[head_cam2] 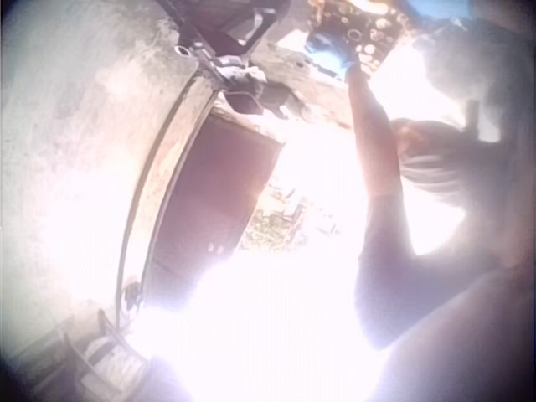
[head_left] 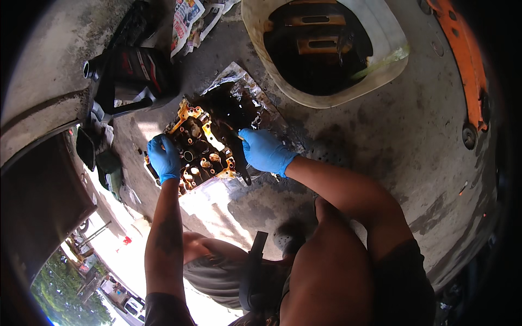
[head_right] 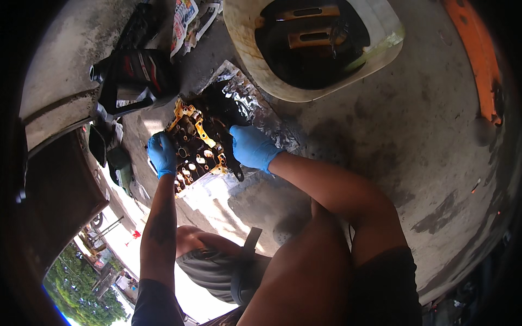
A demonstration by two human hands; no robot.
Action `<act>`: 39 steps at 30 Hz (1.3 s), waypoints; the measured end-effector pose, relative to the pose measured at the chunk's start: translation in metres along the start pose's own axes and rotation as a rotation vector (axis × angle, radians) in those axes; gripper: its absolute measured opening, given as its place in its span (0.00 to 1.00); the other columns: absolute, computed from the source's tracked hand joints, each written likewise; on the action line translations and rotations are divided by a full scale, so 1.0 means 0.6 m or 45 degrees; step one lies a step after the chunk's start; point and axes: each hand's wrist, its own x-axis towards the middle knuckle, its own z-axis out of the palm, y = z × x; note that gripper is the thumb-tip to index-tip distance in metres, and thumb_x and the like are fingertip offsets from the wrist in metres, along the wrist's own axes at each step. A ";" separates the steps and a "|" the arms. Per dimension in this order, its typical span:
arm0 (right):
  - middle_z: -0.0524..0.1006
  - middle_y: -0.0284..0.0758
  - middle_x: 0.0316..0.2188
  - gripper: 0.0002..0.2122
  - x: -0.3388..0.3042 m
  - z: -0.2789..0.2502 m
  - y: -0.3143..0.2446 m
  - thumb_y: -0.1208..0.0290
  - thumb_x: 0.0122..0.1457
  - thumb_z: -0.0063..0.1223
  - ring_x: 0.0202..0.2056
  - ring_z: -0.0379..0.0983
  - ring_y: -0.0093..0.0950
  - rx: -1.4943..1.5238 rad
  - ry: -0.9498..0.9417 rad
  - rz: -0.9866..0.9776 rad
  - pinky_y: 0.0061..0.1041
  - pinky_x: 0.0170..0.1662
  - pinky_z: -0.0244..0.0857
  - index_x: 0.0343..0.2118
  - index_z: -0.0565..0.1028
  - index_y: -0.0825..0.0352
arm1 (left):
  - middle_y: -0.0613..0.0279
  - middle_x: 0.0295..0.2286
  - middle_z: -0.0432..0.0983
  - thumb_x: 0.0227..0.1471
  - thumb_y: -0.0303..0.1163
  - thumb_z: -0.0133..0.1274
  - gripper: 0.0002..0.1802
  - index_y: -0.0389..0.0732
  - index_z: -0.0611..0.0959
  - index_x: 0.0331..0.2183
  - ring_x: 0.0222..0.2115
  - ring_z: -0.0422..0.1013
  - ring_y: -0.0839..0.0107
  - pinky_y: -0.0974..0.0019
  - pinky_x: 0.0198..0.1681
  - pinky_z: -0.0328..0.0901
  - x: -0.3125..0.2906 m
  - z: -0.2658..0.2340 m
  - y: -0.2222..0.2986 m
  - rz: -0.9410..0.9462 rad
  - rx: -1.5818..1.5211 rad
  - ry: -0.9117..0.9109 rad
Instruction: The person cleans a disassembled engine valve cover using a toothbrush and a liquid from a white basin. They scrub various internal surfaces and bolt holes, repeatedly dipping the brush into the basin and wiping residue onto newspaper.
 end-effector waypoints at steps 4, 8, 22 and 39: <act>0.78 0.50 0.26 0.07 0.009 0.018 -0.016 0.79 0.50 0.48 0.31 0.77 0.51 -0.181 -0.081 0.022 0.47 0.35 0.70 0.32 0.74 0.71 | 0.48 0.32 0.77 0.57 0.32 0.51 0.10 0.36 0.83 0.34 0.35 0.73 0.51 0.55 0.42 0.66 -0.001 0.003 -0.001 0.033 -0.010 0.024; 0.78 0.49 0.26 0.11 0.007 -0.027 -0.015 0.78 0.50 0.47 0.32 0.78 0.49 -0.331 -0.230 -0.051 0.45 0.36 0.72 0.37 0.75 0.71 | 0.48 0.32 0.77 0.57 0.32 0.51 0.10 0.37 0.83 0.34 0.35 0.73 0.51 0.55 0.42 0.66 0.000 0.005 -0.005 0.002 -0.033 0.022; 0.81 0.39 0.34 0.15 0.131 -0.120 0.034 0.77 0.50 0.55 0.38 0.79 0.40 -0.884 -0.246 -0.337 0.40 0.43 0.71 0.41 0.83 0.57 | 0.50 0.32 0.77 0.57 0.32 0.51 0.09 0.37 0.82 0.33 0.36 0.73 0.52 0.56 0.42 0.67 -0.003 0.000 0.007 0.004 0.006 0.024; 0.77 0.30 0.29 0.05 0.175 -0.069 -0.028 0.67 0.57 0.57 0.35 0.73 0.35 -0.939 -0.012 -0.351 0.37 0.42 0.58 0.34 0.83 0.54 | 0.45 0.31 0.72 0.52 0.34 0.54 0.09 0.37 0.77 0.30 0.36 0.69 0.45 0.48 0.41 0.64 -0.010 -0.006 0.034 -0.080 -0.042 0.149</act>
